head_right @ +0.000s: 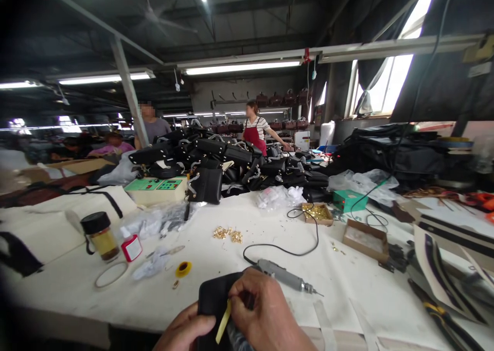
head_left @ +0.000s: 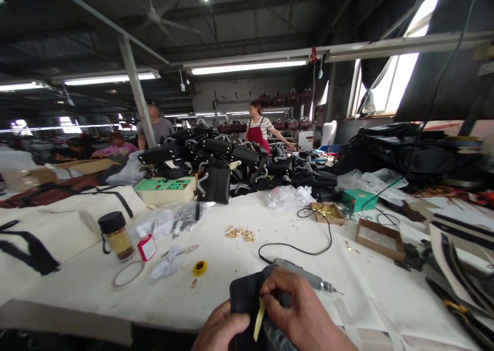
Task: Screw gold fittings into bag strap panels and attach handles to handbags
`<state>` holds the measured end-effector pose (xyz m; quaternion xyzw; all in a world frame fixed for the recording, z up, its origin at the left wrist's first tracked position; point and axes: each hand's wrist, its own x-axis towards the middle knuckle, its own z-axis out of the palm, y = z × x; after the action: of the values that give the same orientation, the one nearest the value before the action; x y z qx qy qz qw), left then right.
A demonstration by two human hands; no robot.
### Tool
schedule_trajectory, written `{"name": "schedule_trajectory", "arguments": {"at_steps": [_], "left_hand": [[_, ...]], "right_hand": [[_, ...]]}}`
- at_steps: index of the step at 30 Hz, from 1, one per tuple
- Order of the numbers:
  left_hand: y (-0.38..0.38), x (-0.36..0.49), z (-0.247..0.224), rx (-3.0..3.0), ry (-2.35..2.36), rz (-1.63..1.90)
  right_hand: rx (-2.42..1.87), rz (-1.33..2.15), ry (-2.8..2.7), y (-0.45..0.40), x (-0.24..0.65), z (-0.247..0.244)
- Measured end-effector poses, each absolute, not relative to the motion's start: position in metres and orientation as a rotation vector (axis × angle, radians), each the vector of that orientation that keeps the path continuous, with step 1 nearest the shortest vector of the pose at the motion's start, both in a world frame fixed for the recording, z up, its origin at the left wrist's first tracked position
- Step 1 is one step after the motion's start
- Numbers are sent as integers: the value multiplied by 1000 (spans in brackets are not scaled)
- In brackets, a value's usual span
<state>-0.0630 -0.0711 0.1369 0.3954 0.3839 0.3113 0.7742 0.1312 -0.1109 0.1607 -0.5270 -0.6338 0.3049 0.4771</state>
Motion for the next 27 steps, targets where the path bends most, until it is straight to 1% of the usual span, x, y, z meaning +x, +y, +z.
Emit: {"name": "schedule_trajectory", "arguments": {"at_steps": [12, 17, 20, 27], "left_hand": [[-70, -60, 121, 828, 702, 710], [-75, -63, 129, 898, 790, 763], [-78, -62, 134, 874, 789, 735], [-82, -59, 138, 834, 794, 747]], "right_hand": [[-1213, 848, -1588, -103, 139, 146], [-1170, 951, -1484, -106, 141, 142], [-1146, 1010, -1396, -109, 143, 138], [-1182, 1093, -1368, -116, 154, 139]]}}
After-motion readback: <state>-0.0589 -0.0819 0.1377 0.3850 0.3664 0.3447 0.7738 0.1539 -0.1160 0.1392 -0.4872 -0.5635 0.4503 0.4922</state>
